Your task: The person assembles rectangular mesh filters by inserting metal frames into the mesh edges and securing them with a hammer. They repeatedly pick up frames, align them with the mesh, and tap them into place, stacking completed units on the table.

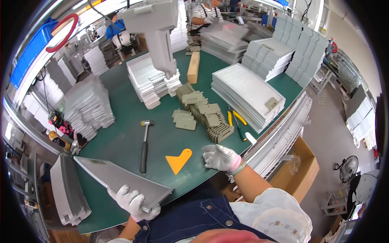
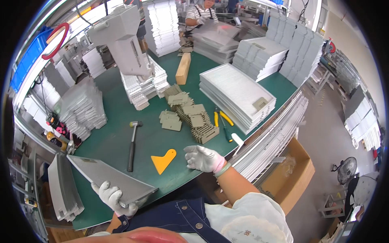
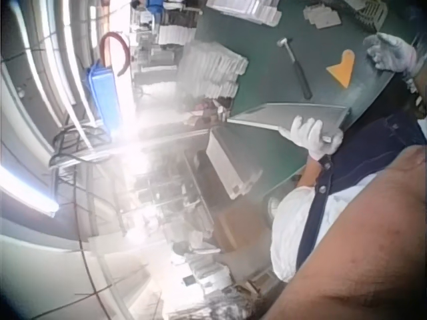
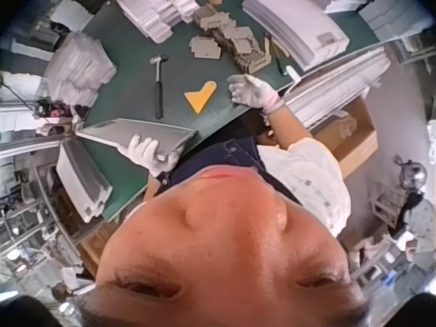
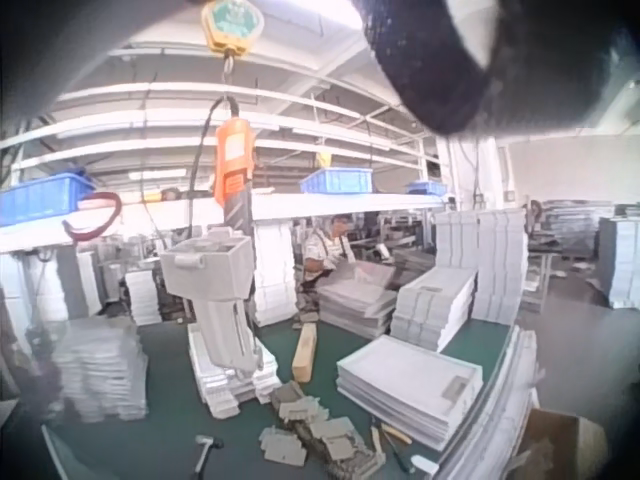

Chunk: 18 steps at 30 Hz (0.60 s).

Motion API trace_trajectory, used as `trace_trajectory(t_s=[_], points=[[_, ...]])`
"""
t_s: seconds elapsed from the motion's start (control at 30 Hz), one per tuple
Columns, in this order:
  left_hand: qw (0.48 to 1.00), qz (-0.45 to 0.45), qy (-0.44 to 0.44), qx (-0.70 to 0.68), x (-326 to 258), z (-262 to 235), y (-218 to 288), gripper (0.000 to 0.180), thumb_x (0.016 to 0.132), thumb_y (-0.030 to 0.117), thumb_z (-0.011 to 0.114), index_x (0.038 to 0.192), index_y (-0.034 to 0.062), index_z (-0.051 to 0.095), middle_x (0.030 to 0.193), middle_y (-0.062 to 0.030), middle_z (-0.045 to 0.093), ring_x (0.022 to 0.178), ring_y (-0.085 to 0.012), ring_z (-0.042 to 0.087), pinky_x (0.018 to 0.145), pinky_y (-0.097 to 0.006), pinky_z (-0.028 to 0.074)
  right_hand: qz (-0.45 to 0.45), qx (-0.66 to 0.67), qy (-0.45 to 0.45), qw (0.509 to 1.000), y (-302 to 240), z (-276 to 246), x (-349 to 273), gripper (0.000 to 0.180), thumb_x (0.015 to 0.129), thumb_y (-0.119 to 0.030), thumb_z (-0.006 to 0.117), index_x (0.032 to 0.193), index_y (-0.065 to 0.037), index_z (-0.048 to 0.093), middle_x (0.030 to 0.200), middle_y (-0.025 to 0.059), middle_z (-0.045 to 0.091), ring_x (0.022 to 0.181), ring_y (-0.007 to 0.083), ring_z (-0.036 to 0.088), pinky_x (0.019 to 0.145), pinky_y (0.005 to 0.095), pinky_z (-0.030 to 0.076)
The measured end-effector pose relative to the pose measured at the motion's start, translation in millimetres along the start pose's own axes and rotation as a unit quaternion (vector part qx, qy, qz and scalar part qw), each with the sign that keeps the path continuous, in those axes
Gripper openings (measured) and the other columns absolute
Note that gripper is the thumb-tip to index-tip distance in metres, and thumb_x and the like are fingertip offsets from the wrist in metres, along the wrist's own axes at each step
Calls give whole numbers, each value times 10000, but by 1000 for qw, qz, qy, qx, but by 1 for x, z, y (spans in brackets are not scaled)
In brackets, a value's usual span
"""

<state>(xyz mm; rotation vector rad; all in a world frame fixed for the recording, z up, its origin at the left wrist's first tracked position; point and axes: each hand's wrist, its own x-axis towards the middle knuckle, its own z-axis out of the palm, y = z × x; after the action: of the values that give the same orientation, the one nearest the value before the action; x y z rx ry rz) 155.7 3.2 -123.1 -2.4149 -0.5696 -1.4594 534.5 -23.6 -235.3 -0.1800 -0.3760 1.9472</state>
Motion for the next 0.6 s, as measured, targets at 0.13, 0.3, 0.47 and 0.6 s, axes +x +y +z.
trace_trajectory(t_s=[0.13,0.3,0.47,0.6], points=[[999,3,16,33,4,5,2,408,789,481,526,929,98,540,864,-96,524,1002,-361,530,1091,-715,160,2,4,-23,1000,-3,3,-1,577,940,-380,627,1353,-8,473,1157,153,629,1025,258,621,951,450,471],[1000,2,7,27,0,-1,3,398,783,459,524,951,98,532,883,-98,519,1013,-361,527,1101,-709,151,5,-5,-9,1000,-2,3,0,614,925,-387,647,1361,1,455,1149,154,629,1023,265,620,958,454,460],[1000,10,6,21,6,3,0,413,766,445,522,976,91,533,926,-90,522,1015,-361,530,1090,-716,158,-7,-14,-8,1000,-4,9,0,586,935,-387,629,1345,4,479,1147,153,633,998,257,614,928,442,464],[999,30,21,16,12,12,-5,425,715,406,541,974,70,554,903,-100,541,955,-363,542,1047,-713,224,-134,-149,95,975,-20,28,-9,513,938,-441,610,1270,-57,541,1106,160,641,853,249,616,831,427,486]])
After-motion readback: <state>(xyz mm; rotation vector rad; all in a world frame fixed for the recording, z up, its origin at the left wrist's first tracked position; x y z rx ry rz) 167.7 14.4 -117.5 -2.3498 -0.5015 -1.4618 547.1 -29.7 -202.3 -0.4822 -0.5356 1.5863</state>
